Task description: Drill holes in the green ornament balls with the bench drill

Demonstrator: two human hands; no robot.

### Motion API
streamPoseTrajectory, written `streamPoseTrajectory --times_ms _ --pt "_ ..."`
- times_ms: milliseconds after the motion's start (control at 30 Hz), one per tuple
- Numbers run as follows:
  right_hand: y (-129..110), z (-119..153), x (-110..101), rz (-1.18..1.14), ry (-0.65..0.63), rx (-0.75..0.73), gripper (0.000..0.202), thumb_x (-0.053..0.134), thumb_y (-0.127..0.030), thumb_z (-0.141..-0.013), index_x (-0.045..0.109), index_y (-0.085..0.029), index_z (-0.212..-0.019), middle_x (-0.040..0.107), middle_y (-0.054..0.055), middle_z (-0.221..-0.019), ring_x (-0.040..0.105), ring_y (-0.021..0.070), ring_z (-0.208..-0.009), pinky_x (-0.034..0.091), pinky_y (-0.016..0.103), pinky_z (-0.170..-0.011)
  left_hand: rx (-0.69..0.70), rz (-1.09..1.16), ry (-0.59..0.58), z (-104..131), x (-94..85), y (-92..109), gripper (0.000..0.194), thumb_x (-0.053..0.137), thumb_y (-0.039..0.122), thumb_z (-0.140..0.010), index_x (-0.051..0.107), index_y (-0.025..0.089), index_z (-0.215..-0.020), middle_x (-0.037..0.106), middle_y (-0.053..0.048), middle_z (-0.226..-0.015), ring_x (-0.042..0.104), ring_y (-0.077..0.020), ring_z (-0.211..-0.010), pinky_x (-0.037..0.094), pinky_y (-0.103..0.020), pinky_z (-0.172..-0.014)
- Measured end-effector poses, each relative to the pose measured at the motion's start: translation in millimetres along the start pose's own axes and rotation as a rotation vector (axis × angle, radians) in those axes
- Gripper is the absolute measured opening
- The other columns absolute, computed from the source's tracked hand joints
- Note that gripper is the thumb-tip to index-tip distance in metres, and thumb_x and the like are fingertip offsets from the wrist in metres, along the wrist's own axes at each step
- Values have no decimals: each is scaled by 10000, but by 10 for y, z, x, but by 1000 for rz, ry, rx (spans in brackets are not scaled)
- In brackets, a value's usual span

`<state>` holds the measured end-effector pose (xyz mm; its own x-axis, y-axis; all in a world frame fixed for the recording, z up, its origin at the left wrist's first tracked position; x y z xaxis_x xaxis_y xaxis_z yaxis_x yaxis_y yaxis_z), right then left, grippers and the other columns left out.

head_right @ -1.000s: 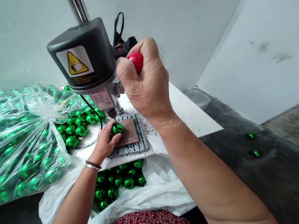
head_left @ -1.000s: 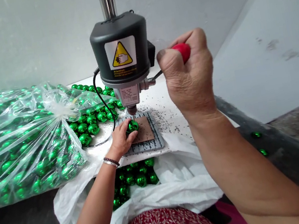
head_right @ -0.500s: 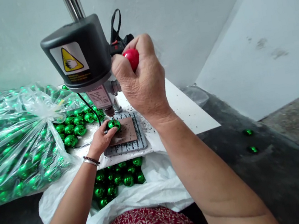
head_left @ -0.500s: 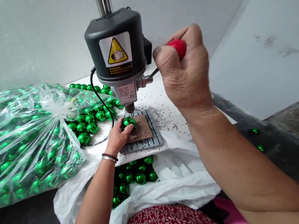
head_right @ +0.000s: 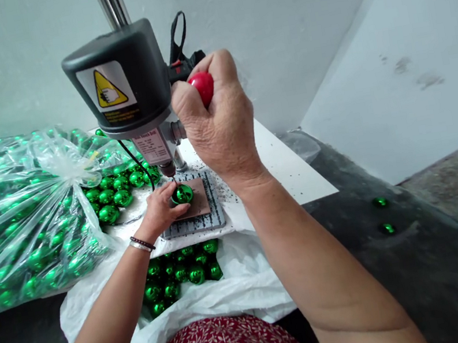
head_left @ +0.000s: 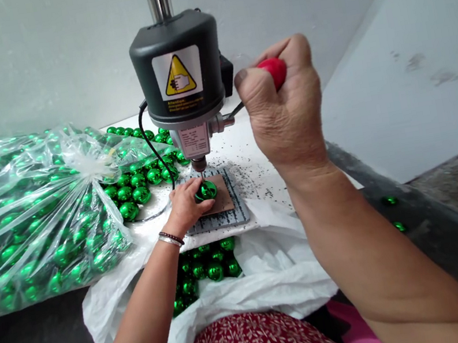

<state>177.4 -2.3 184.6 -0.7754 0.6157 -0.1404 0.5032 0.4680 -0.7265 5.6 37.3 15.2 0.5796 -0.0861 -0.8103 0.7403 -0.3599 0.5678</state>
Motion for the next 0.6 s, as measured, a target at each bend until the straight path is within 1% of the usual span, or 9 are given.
streamPoseTrajectory --times_ms 100,200,267,367,467,600 --pt "-6 4 -6 26 -3 13 192 544 -198 -868 371 -171 -788 362 -77 -715 347 -7 -658 348 154 -699 -27 91 -26 -5 40 2 614 773 232 -690 633 151 -1282 666 -123 -1300 603 -291 -1199 434 -426 -1065" --pt "1 18 -19 54 6 21 199 566 -195 -848 380 -167 -782 370 -83 -702 345 -7 -646 351 154 -683 -92 233 -11 4 72 -39 616 762 231 -708 620 150 -1302 702 -101 -1239 648 -258 -1123 472 -390 -1028" --pt "17 36 -34 95 7 16 192 571 -189 -838 388 -167 -783 379 -85 -697 343 -3 -643 360 160 -685 -107 283 -1 10 87 -62 614 769 237 -701 629 158 -1293 712 -83 -1218 656 -251 -1104 477 -382 -1022" --pt "54 67 -63 159 6 -22 175 578 -214 -831 417 -165 -784 400 -84 -689 338 6 -626 379 183 -688 -102 324 3 14 102 -73 614 781 246 -685 642 176 -1279 735 -54 -1158 664 -248 -1087 482 -370 -1012" --pt "82 80 -88 170 12 -72 166 580 -250 -817 448 -164 -764 434 -85 -663 344 13 -610 364 192 -656 -115 339 8 15 114 -84 611 783 257 -682 648 191 -1275 740 -43 -1142 662 -246 -1098 478 -362 -1016" --pt "76 69 -105 184 34 -58 139 558 -240 -789 452 -169 -735 439 -87 -625 352 17 -601 335 181 -622 -98 320 27 16 139 -117 606 794 278 -674 660 206 -1261 732 -49 -1168 654 -249 -1112 459 -372 -1042"
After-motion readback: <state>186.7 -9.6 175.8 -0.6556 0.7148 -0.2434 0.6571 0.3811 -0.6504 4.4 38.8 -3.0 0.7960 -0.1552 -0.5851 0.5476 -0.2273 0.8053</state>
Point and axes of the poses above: each hand's wrist, its own z-axis away from the middle knuckle, its own x-axis out of the palm, y = z × x, the point moved 3 cm from there along -z, towards the middle knuckle
